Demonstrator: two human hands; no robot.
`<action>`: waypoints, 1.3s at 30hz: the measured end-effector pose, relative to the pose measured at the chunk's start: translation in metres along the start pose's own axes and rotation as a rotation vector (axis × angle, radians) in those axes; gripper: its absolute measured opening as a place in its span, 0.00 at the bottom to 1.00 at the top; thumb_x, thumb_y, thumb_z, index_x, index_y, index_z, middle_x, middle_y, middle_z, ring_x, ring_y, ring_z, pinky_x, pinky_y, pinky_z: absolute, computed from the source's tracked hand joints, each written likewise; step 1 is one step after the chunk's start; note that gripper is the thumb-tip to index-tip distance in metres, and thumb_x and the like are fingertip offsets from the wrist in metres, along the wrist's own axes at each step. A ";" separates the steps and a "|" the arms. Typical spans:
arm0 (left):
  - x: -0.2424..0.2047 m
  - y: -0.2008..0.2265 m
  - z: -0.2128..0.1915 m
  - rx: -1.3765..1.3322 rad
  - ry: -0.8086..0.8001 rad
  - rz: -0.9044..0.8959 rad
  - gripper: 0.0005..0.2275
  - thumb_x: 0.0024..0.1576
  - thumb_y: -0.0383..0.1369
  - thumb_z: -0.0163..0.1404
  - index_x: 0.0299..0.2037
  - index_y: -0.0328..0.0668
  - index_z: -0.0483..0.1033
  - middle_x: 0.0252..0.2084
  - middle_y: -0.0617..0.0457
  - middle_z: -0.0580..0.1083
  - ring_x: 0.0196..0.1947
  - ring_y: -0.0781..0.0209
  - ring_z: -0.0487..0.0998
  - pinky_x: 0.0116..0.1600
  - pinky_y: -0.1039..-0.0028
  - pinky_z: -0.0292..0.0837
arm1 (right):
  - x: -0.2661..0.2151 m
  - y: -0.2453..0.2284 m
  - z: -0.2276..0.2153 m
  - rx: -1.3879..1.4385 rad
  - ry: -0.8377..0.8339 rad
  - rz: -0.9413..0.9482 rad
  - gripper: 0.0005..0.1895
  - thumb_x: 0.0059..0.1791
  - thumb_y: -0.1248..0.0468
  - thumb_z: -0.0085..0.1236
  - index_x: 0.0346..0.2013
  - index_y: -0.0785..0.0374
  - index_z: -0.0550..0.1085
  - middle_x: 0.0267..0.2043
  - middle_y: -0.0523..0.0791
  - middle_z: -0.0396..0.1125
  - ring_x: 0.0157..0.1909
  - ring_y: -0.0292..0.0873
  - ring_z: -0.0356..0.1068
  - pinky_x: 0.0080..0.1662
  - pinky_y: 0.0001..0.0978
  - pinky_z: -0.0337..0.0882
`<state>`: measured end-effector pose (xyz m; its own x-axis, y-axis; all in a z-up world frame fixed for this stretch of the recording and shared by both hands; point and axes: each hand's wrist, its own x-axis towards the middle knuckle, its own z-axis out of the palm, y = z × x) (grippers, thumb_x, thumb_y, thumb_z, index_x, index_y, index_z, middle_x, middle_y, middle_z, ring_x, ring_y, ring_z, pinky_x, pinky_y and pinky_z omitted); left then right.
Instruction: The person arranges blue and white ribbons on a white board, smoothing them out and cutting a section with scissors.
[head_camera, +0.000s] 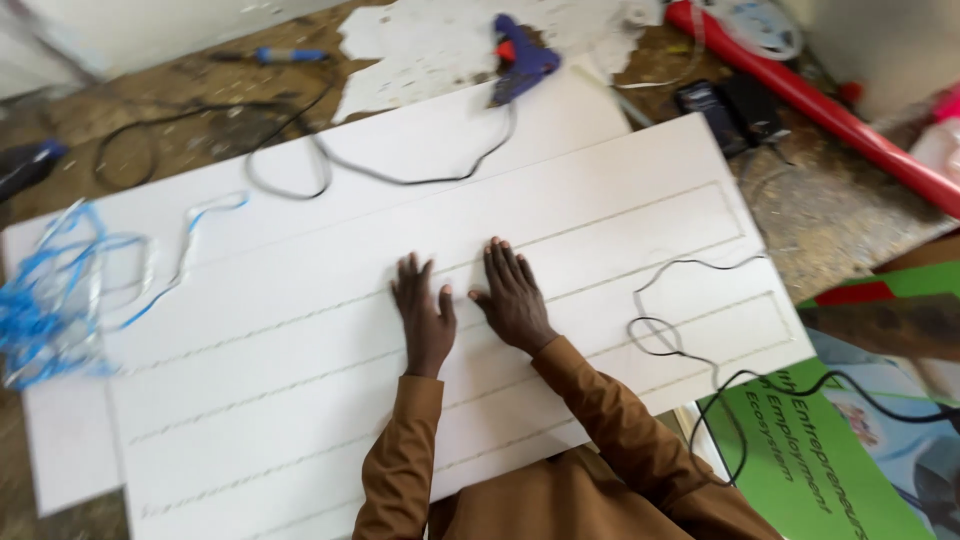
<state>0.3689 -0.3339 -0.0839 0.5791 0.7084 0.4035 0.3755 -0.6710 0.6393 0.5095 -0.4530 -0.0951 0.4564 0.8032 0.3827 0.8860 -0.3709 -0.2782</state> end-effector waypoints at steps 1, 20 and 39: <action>-0.003 -0.003 -0.023 0.016 0.019 -0.023 0.24 0.71 0.34 0.53 0.77 0.38 0.69 0.84 0.29 0.61 0.84 0.24 0.57 0.81 0.30 0.47 | 0.000 -0.012 0.003 0.016 -0.011 -0.028 0.45 0.63 0.36 0.50 0.84 0.65 0.61 0.87 0.57 0.54 0.88 0.57 0.52 0.82 0.55 0.52; -0.105 -0.303 -0.362 0.389 0.176 -0.182 0.19 0.71 0.44 0.57 0.67 0.44 0.76 0.76 0.43 0.68 0.73 0.36 0.71 0.65 0.41 0.74 | 0.040 -0.406 0.133 0.232 -0.168 -0.285 0.38 0.64 0.40 0.55 0.81 0.61 0.68 0.86 0.52 0.58 0.88 0.52 0.54 0.83 0.52 0.51; -0.022 -0.349 -0.388 0.140 -0.120 0.168 0.22 0.64 0.16 0.53 0.65 0.49 0.81 0.73 0.51 0.70 0.69 0.40 0.71 0.58 0.52 0.75 | 0.064 -0.481 0.152 0.359 0.012 -0.239 0.14 0.61 0.65 0.59 0.62 0.59 0.79 0.64 0.49 0.72 0.72 0.60 0.70 0.73 0.59 0.66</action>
<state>-0.0555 -0.0308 -0.0616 0.7209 0.5585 0.4104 0.3582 -0.8071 0.4693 0.1005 -0.1522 -0.0708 0.2444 0.8406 0.4834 0.8835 0.0124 -0.4682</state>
